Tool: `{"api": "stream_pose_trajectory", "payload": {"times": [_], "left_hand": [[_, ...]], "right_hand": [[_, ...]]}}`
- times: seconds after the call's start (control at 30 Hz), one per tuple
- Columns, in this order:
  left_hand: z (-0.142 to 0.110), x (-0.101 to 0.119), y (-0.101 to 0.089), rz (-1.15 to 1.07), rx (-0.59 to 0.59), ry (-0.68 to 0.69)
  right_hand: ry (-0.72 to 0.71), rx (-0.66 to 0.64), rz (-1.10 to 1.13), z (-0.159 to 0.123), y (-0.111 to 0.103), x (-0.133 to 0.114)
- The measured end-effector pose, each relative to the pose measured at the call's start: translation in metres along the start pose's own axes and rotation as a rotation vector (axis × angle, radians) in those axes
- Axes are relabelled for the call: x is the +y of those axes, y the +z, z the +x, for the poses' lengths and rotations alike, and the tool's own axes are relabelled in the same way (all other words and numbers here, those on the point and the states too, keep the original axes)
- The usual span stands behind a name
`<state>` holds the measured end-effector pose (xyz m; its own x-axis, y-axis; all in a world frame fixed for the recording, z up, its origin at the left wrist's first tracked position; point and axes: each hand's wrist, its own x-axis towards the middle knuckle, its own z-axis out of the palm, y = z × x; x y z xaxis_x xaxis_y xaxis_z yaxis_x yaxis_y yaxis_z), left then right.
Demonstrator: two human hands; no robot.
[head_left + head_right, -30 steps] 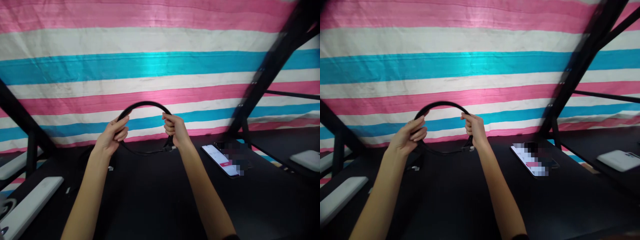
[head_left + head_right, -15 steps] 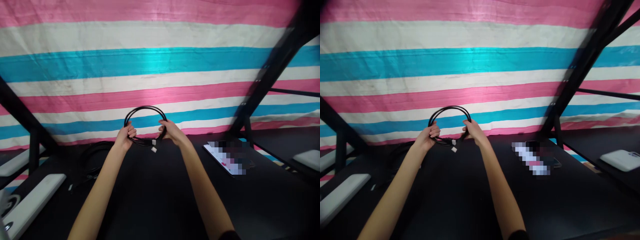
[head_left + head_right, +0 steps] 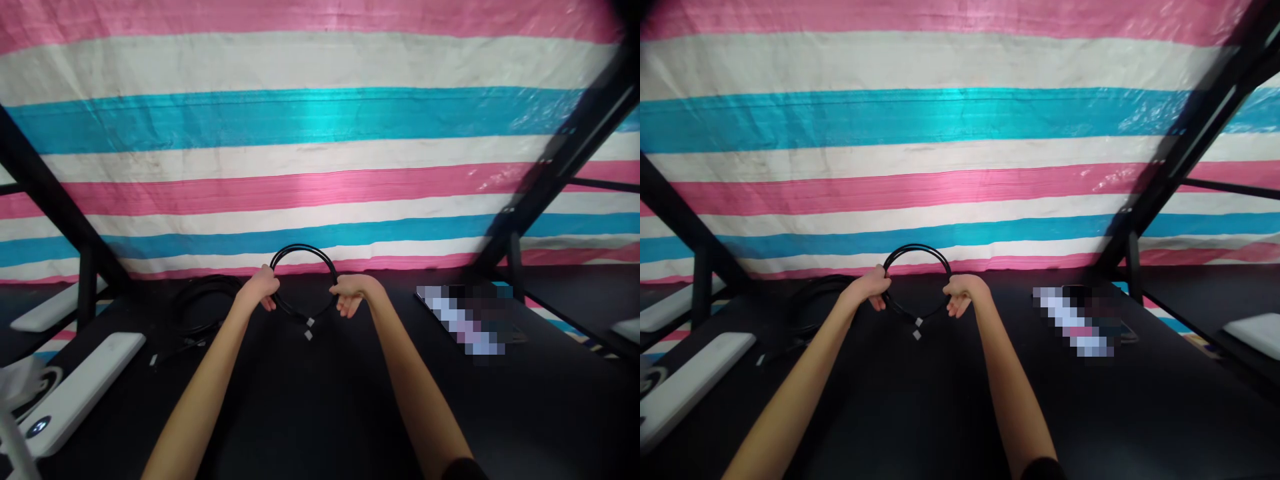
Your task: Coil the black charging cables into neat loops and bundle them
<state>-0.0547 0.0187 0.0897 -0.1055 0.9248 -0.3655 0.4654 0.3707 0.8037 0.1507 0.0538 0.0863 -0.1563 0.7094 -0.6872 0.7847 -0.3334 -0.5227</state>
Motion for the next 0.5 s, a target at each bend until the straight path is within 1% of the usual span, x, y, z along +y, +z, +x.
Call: {"api": "stream_pose_trajectory", "payload": {"times": [0.17,0.27,0.37,0.5], "left_hand": [[0.015,-0.010,0.019,0.312,-0.068,-0.113],[0.020,-0.012,0.029,0.466,-0.087,-0.138],[0.020,-0.010,0.027,0.577,-0.056,-0.112],[0.015,-0.005,0.014,0.676,0.006,-0.043]], "right_hand": [[0.195,0.009,-0.134,0.012,0.004,-0.001],[0.258,0.023,-0.170,0.018,0.001,0.000],[0.248,0.046,-0.174,0.021,-0.004,0.002],[0.191,0.099,-0.177,0.021,-0.008,0.005]]}}
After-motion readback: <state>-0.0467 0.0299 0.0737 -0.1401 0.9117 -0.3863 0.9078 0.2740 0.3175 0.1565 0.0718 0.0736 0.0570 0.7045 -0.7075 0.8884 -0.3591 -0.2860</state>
